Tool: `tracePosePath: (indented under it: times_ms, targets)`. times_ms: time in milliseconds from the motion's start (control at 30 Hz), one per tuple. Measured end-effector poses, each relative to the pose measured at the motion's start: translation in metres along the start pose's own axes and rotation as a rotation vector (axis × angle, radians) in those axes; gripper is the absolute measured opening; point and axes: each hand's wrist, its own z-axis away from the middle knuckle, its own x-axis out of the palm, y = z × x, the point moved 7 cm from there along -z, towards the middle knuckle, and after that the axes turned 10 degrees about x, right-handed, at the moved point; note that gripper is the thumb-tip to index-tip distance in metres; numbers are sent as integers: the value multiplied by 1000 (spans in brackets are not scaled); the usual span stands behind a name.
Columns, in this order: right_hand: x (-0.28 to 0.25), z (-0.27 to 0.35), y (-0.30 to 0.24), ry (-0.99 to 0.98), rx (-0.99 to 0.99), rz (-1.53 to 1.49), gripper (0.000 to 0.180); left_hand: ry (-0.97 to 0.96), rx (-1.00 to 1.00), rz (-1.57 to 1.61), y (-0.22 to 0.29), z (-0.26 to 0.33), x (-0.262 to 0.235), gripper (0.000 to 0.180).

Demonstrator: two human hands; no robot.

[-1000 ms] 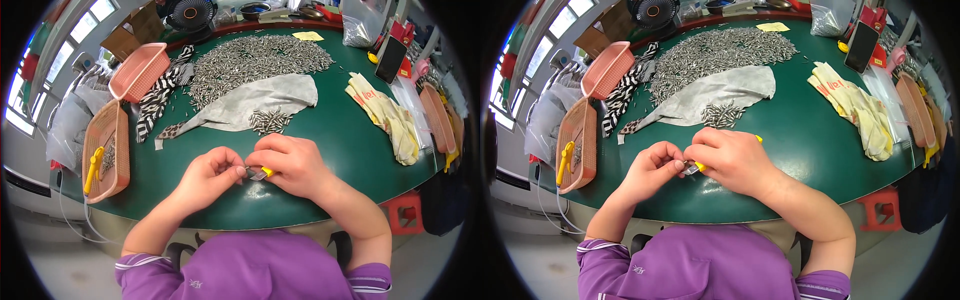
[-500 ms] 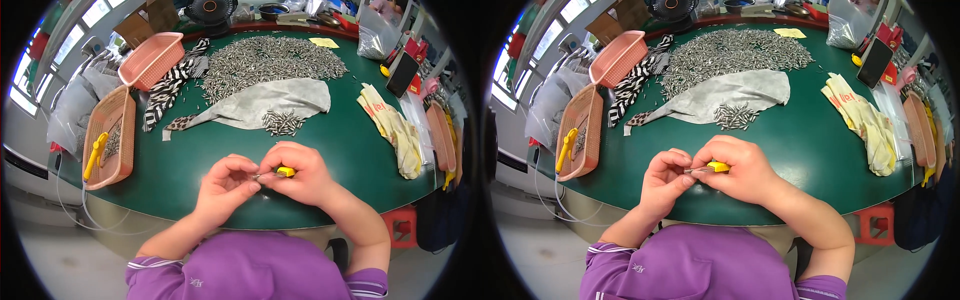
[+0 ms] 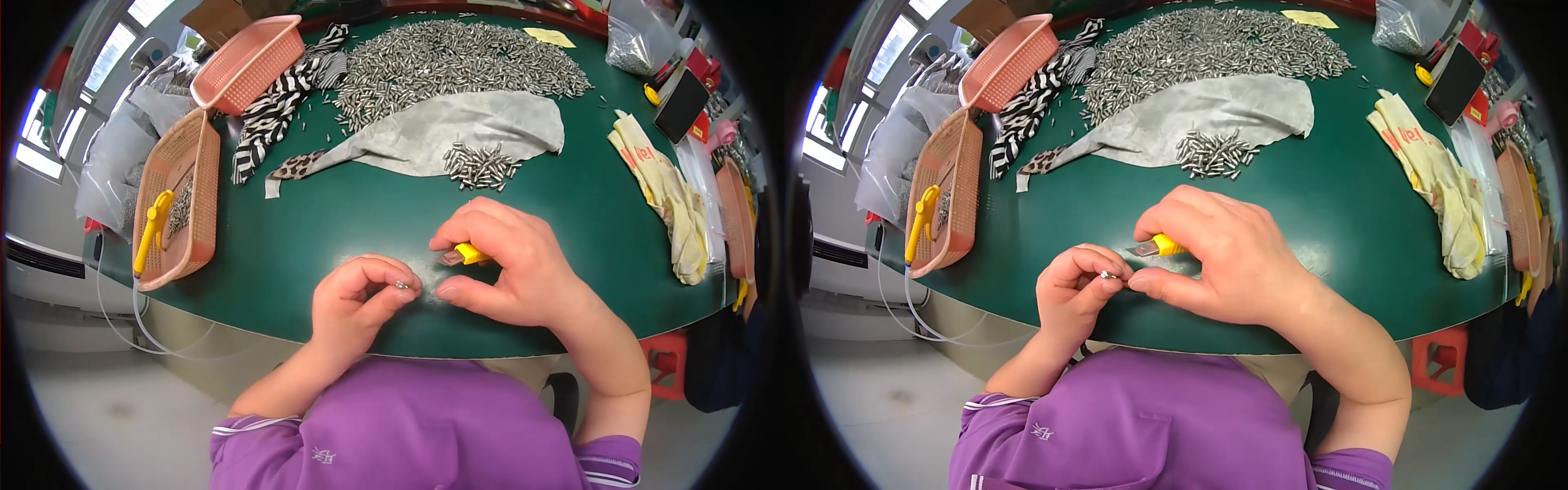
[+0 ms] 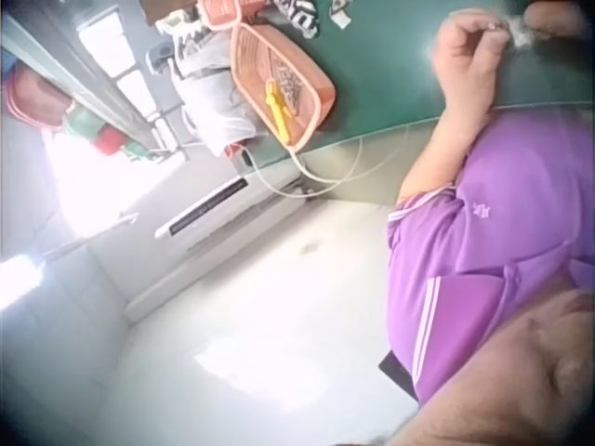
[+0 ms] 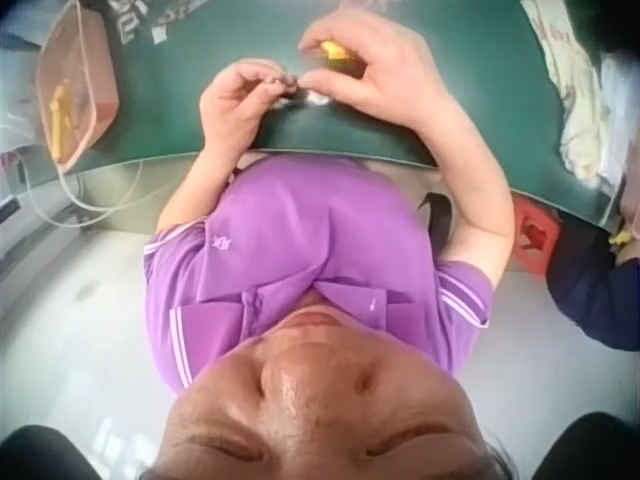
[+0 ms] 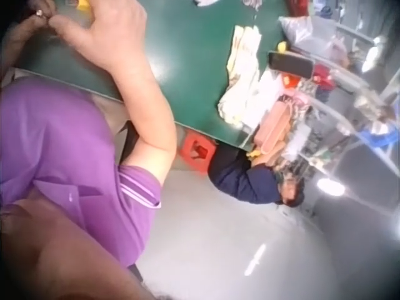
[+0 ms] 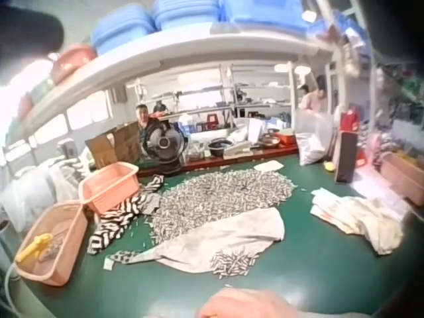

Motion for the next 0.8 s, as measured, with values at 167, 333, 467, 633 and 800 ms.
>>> tracePosePath:
  times_ms: [167,333,467,633,800]
  targets:
    - [6,3,-6,22,-88,94,22,-73,175,-451,12,-1,1,14]
    - [10,7,-15,-28,-187,126,25,-73,280,-627,22,-8,4,17]
    - [13,9,-16,-23,-173,120,24,-80,310,-672,24,-7,5,18]
    - [13,10,-11,0,-173,171,24,-99,322,-706,21,-9,7,19]
    - [13,10,-10,-17,-152,197,23,-103,322,-748,22,-8,9,19]
